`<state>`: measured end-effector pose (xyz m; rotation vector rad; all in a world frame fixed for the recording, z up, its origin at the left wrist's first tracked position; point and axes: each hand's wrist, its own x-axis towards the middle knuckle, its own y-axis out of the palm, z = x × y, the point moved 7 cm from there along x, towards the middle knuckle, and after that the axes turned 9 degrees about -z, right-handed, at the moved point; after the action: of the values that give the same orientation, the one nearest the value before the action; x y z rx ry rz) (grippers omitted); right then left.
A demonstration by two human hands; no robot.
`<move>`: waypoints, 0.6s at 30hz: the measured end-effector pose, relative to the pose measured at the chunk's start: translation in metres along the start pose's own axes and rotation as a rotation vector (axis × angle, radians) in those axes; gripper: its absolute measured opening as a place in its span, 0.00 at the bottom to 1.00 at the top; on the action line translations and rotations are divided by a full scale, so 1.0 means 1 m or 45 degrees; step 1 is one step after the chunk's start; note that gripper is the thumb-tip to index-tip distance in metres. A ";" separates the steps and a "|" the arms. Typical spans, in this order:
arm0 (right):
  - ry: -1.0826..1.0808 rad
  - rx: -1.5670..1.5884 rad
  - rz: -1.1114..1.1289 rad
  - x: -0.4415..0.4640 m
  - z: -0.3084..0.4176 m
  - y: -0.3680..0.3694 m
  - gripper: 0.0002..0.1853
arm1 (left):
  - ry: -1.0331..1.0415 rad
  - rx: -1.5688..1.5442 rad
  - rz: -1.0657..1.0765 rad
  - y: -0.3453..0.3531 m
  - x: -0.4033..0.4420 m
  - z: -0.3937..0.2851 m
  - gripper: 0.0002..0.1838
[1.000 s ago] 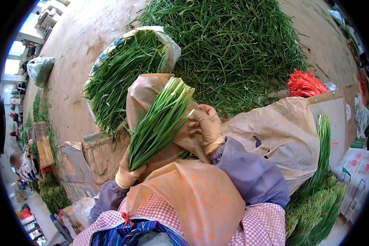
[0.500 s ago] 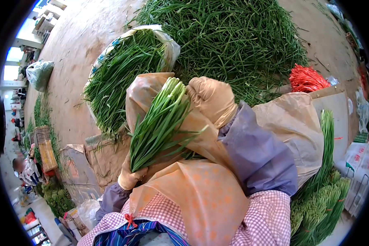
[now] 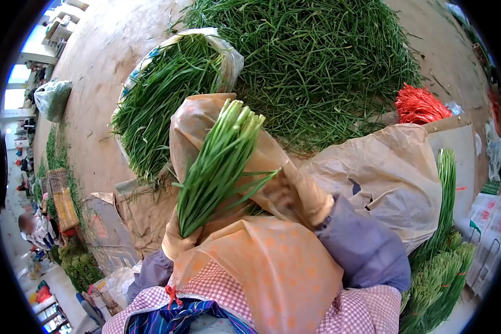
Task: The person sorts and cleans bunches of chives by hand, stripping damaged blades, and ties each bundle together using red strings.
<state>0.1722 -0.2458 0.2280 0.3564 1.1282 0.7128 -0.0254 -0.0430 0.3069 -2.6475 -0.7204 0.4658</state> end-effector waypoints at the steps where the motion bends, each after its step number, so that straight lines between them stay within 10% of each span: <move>1: -0.157 0.144 0.075 0.012 0.014 0.021 0.43 | 0.060 0.131 0.002 0.001 -0.001 -0.008 0.44; 4: -0.450 0.434 0.332 0.013 0.053 0.079 0.52 | 0.299 0.564 -0.047 -0.002 -0.004 -0.034 0.50; 10: -0.459 0.624 0.159 0.022 0.062 0.090 0.32 | 0.553 1.233 0.102 0.012 -0.011 -0.056 0.44; 18: -0.461 0.714 0.256 0.047 0.067 0.083 0.20 | 0.463 0.813 0.750 -0.009 0.008 -0.088 0.42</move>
<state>0.2167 -0.1473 0.2714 1.0441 0.9361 0.4666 0.0125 -0.0531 0.3867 -2.1823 0.2986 0.2769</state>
